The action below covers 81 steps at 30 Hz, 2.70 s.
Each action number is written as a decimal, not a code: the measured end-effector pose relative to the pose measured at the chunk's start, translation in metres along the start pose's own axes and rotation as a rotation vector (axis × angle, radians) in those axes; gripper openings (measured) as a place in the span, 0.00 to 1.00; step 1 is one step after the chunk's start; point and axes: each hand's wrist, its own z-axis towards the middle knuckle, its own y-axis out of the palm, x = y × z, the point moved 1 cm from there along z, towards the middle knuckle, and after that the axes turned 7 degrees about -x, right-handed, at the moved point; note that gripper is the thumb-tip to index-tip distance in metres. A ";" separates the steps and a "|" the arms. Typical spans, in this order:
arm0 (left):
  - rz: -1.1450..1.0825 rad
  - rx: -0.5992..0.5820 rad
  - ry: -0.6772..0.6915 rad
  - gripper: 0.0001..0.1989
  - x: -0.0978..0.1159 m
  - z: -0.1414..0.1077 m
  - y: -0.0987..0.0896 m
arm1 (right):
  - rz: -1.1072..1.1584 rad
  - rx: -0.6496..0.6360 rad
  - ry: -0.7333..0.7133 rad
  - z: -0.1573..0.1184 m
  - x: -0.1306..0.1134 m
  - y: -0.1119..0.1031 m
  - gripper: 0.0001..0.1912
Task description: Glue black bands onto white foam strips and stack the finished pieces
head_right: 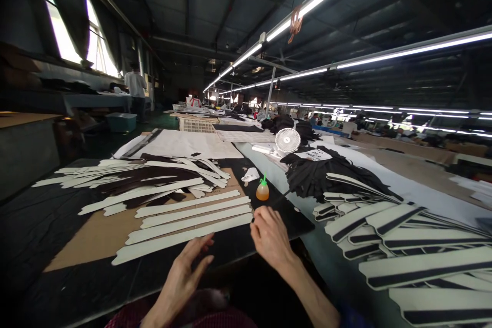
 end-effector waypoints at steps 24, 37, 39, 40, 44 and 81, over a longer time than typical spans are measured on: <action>0.585 0.225 -0.342 0.15 -0.090 -0.044 -0.160 | 0.290 -0.391 0.341 0.042 0.088 0.059 0.19; 0.555 0.086 -0.272 0.18 -0.101 -0.048 -0.150 | 0.219 -0.569 0.369 0.037 0.106 0.101 0.18; 0.526 0.060 -0.263 0.17 -0.090 -0.050 -0.141 | 0.290 -0.555 0.382 0.024 0.117 0.093 0.19; 0.511 0.048 -0.261 0.17 -0.086 -0.051 -0.137 | 0.341 -0.537 0.384 0.018 0.122 0.089 0.19; 0.458 0.035 -0.279 0.16 -0.080 -0.052 -0.130 | 0.516 -0.408 0.414 0.004 0.135 0.071 0.23; 0.305 0.066 -0.235 0.06 -0.081 -0.059 -0.138 | 0.658 -0.474 -0.411 0.061 -0.177 0.134 0.12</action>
